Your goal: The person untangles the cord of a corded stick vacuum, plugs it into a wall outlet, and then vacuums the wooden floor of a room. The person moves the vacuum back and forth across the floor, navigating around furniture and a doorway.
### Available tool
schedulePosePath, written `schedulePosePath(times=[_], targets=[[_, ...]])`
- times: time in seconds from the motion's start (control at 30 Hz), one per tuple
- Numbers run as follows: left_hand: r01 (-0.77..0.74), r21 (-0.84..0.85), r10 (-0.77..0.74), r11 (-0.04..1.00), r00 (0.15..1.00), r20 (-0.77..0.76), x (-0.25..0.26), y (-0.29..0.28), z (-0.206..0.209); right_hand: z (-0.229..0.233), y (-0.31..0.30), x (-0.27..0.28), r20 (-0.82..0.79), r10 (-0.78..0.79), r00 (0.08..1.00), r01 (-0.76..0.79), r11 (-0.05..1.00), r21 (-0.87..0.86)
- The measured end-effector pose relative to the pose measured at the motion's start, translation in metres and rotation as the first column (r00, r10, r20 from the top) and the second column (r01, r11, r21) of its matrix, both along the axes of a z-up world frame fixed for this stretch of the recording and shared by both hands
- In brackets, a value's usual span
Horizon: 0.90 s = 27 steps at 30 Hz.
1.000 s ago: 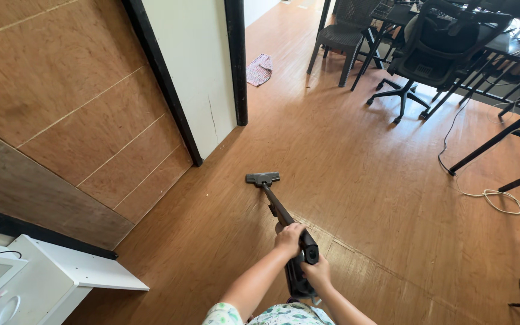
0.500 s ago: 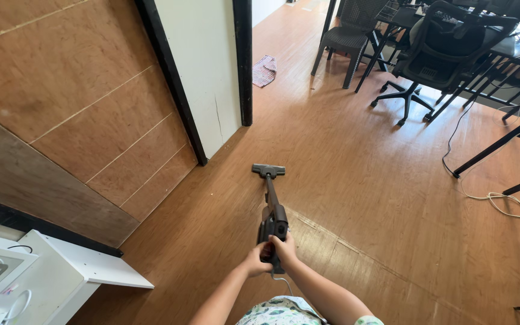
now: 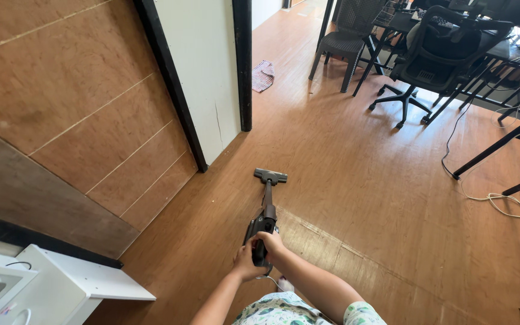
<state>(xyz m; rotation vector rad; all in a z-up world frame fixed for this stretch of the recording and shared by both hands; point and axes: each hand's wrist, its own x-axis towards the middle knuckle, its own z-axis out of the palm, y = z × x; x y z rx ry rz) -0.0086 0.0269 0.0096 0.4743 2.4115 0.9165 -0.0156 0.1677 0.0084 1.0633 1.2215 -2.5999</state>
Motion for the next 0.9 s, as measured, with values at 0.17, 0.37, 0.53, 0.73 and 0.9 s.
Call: schedulePosePath(times=[0.17, 0.37, 0.53, 0.73, 0.9], targets=[[-0.017, 0.002, 0.017, 1.000, 0.998, -0.063, -0.029, 0.031, -0.004, -0.008, 0.026, -0.037, 0.008, 0.023, 1.000, -0.023, 0.997, 0.067], [-0.007, 0.021, 0.009, 1.000, 0.997, -0.081, -0.091, 0.077, -0.016, -0.011, 0.072, -0.094, 0.029, -0.059, 0.998, 0.056, 0.995, 0.088], [0.003, 0.032, -0.002, 0.999, 1.000, -0.030, -0.147, 0.123, -0.012, -0.013, 0.121, -0.146, 0.066, -0.057, 0.996, 0.051, 0.996, 0.079], [-0.034, 0.107, 0.023, 0.994, 0.995, 0.098, -0.188, 0.173, -0.015, -0.019, 0.168, -0.190, 0.103, -0.062, 0.993, 0.053, 0.994, 0.094], [-0.066, 0.130, 0.042, 0.989, 0.983, 0.178, -0.219, 0.201, -0.017, -0.021, 0.192, -0.219, 0.091, -0.083, 0.992, 0.073, 0.992, 0.107]])
